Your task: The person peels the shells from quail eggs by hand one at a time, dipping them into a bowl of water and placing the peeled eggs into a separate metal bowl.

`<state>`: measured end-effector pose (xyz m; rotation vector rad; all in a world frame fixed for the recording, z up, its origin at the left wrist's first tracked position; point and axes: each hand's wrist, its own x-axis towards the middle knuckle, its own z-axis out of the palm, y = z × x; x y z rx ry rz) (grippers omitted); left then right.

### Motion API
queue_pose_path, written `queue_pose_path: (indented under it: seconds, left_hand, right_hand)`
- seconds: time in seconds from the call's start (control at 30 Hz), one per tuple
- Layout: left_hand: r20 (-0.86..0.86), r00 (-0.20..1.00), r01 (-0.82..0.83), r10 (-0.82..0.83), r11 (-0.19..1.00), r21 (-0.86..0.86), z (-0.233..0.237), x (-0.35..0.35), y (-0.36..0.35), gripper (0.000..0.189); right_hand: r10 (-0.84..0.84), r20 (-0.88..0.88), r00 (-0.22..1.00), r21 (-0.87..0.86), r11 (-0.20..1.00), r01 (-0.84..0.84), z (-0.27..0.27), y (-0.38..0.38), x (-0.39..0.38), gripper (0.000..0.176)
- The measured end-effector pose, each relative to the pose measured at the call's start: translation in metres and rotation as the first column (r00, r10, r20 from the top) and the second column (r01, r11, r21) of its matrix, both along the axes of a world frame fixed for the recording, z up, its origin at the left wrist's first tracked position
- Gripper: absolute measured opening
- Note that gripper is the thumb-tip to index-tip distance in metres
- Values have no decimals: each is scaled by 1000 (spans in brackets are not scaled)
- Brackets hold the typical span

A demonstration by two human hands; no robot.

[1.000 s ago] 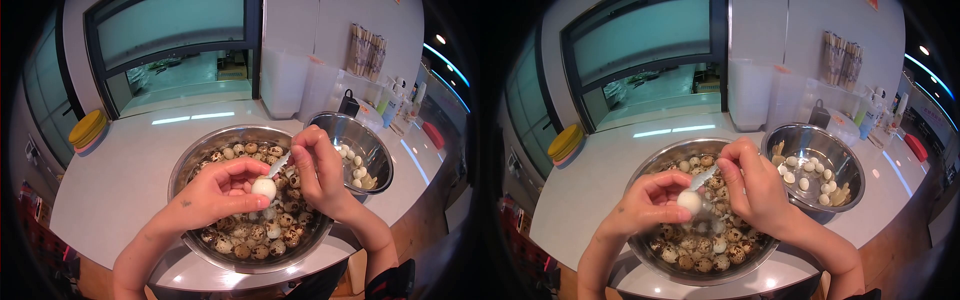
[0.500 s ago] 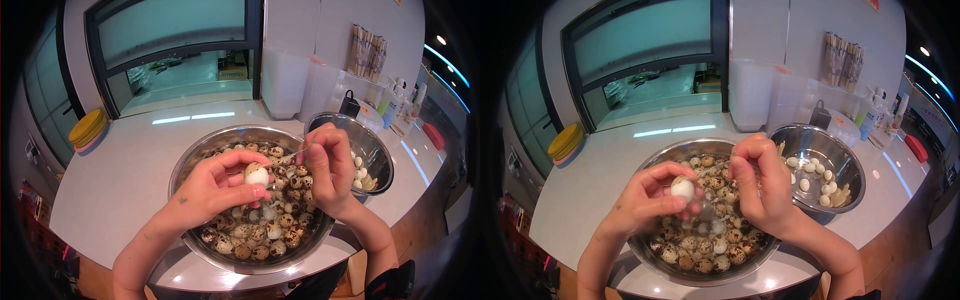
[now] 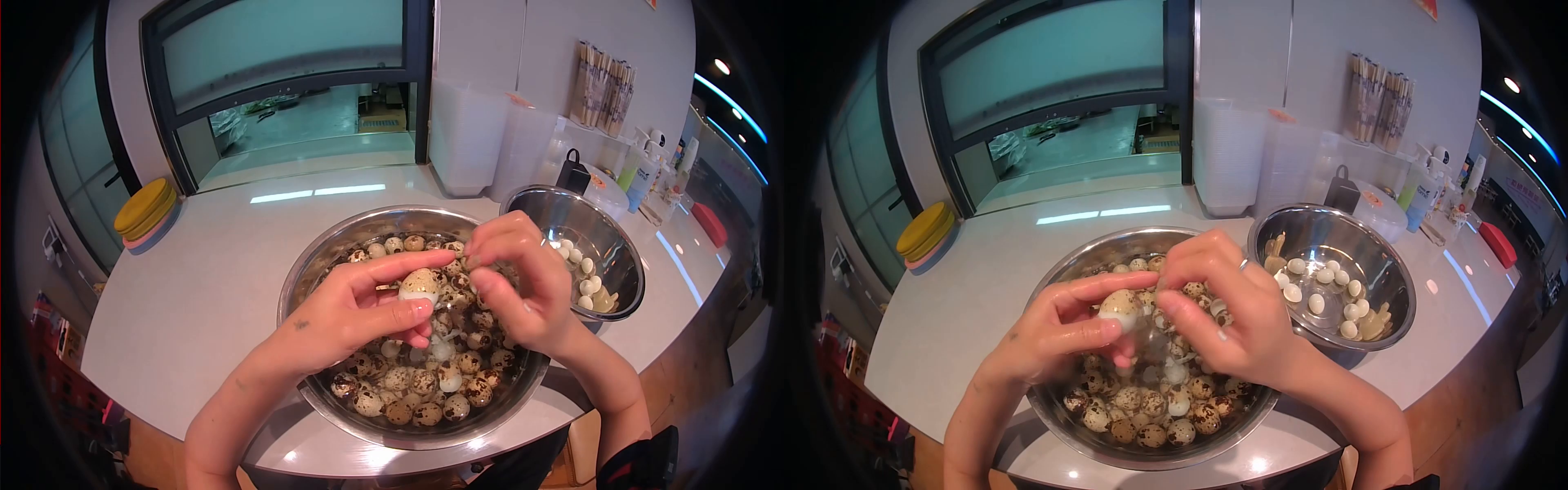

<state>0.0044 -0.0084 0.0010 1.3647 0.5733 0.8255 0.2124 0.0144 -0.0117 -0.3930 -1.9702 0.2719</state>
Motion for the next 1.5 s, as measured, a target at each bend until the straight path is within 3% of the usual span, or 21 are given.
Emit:
queue_pose_path:
  seconds: [0.03,0.07,0.23,0.33,0.47,0.57,0.67,0.87,1.1,1.23,1.3,1.37,1.5]
  left_hand:
    - [7,1000,-3,3,1000,-8,0,0,0,48]
    - [7,1000,-3,3,1000,-9,-1,-1,0,48]
    - [-16,994,110,-111,993,-35,1,-6,2,42]
    - [-30,980,194,-195,981,-28,-3,-8,4,42]
    - [-59,975,213,-214,977,-19,-3,-8,3,40]
    - [-49,977,206,-208,978,-39,-3,-7,2,39]
    - [-145,969,202,-199,979,5,0,-4,0,36]
    - [-90,989,117,-117,993,-1,1,1,-4,31]
    - [31,998,48,-49,999,9,-4,1,2,39]
    - [89,994,61,-58,998,-30,-3,1,3,37]
    - [36,999,41,-39,998,-49,0,1,2,36]
    - [-17,1000,17,-18,998,-66,2,0,2,34]
    - [-31,998,-49,50,998,39,-1,2,0,27]
  right_hand:
    - [-36,134,990,149,989,16,4,-3,-2,24]
    - [-5,119,993,133,991,-12,5,-5,-7,35]
    - [18,165,986,102,994,-35,2,-5,-9,30]
    - [-21,218,976,169,985,-17,2,-3,-7,26]
    - [56,210,976,188,977,-97,3,-1,-5,23]
    - [65,214,975,174,979,-104,3,-2,-5,21]
    - [49,201,978,162,983,-83,4,-4,-7,20]
    - [47,112,993,109,992,-59,1,-4,-5,18]
    - [109,-41,993,-1,994,-109,-5,-3,-5,16]
    - [124,3,992,21,992,-124,-2,-4,-6,16]
    - [61,187,980,124,989,-85,3,-8,-6,17]
    - [81,187,979,89,991,-99,1,-9,-6,17]
    - [96,26,995,36,995,-97,-5,-4,-6,15]
